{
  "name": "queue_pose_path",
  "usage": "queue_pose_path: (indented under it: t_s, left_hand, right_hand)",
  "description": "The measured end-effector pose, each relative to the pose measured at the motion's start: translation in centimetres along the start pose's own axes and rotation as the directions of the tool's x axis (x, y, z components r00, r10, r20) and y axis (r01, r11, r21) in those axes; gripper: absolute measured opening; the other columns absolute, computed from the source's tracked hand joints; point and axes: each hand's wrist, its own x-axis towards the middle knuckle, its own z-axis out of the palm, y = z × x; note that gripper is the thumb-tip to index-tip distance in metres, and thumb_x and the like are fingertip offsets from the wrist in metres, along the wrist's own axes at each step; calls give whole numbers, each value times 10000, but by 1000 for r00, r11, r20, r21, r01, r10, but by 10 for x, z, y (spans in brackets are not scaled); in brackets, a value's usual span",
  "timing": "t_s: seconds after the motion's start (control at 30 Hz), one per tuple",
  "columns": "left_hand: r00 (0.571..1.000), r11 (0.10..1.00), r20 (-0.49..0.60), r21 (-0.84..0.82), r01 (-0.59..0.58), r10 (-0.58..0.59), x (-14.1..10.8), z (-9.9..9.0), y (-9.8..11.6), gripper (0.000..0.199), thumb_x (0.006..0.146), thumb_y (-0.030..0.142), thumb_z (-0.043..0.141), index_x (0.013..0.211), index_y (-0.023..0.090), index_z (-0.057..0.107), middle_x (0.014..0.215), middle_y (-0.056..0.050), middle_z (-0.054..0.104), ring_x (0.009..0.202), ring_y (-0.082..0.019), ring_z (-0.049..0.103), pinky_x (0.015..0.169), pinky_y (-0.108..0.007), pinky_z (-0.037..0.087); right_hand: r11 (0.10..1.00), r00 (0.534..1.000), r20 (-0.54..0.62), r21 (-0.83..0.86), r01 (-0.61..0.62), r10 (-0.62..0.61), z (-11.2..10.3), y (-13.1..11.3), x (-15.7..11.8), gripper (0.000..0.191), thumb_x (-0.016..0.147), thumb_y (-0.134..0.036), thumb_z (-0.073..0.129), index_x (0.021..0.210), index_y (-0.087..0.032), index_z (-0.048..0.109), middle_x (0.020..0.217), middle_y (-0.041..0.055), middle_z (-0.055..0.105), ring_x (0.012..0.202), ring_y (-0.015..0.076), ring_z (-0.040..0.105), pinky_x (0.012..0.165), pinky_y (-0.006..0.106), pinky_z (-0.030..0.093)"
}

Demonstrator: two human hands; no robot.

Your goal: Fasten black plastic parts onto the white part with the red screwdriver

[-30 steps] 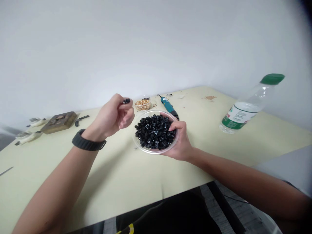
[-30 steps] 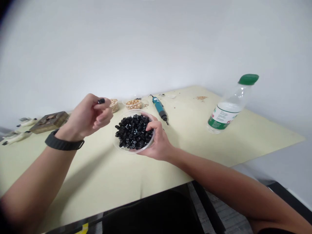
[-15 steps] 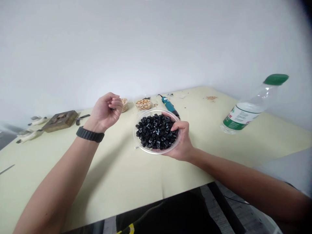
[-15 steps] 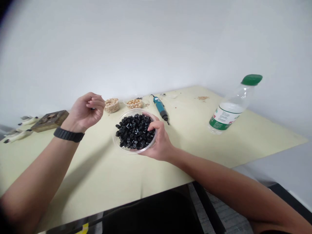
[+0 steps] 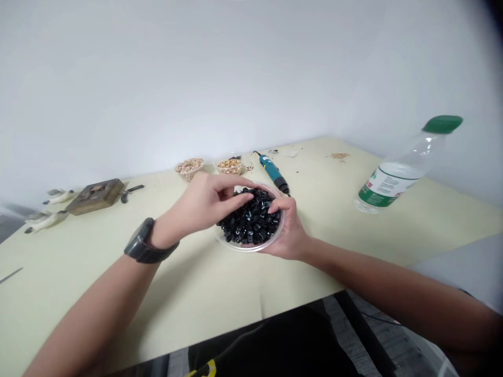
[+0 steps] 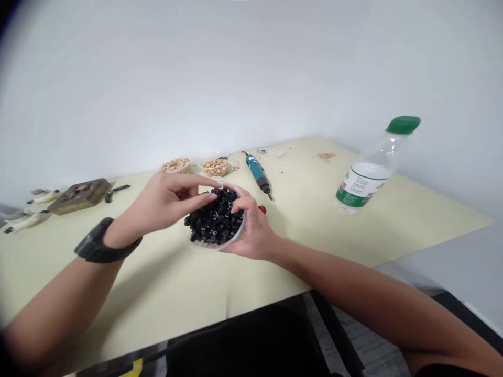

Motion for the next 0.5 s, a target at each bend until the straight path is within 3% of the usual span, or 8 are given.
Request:
queue_pose_path:
  t_s: [0.07, 0.17, 0.33, 0.5]
  left_hand:
    - [997, 985, 57, 157, -66, 58, -2, 2, 4, 252, 977, 320, 656, 1180, 272, 797, 736, 12, 708, 558, -68, 486, 572, -216, 340]
    - [996, 959, 46, 270, -85, 76, -2, -1, 6, 214, 983, 286, 618, 1067, 237, 808, 772, 0, 739, 578, -81, 530, 602, -226, 360]
    - [997, 947, 50, 313, -64, 51, -1, -10, 2, 197, 951, 225, 595, 964, 210, 791, 628, 16, 655, 543, -85, 518, 596, -219, 360]
    - [996, 948, 78, 311, -68, 46, -1, -13, 0, 232, 952, 288, 646, 1118, 231, 798, 618, 24, 648, 523, -83, 503, 592, -219, 354]
  right_hand:
    - [1000, 1000, -7, -2, 23, -23, 0, -1, 1, 946, 561, -343, 1047, 1214, -334, 363, 1564, 136, 442, 1498, 335, 479, 1227, 588, 437]
    - [999, 999, -2, 18, 33, -33, 0, -2, 3, 953, 556, -342, 1052, 1214, -331, 363, 1572, 153, 435, 1506, 347, 472, 1216, 592, 447]
    - [1000, 1000, 2, -5, 4, -4, -1, -2, 2, 965, 550, -357, 1057, 1200, -340, 344, 1587, 145, 430, 1525, 332, 456, 1216, 597, 451]
    - [1000, 1000, 2, 3, 5, -5, -2, 0, 0, 972, 544, -342, 1059, 1212, -338, 352, 1589, 148, 429, 1543, 338, 432, 1224, 601, 444]
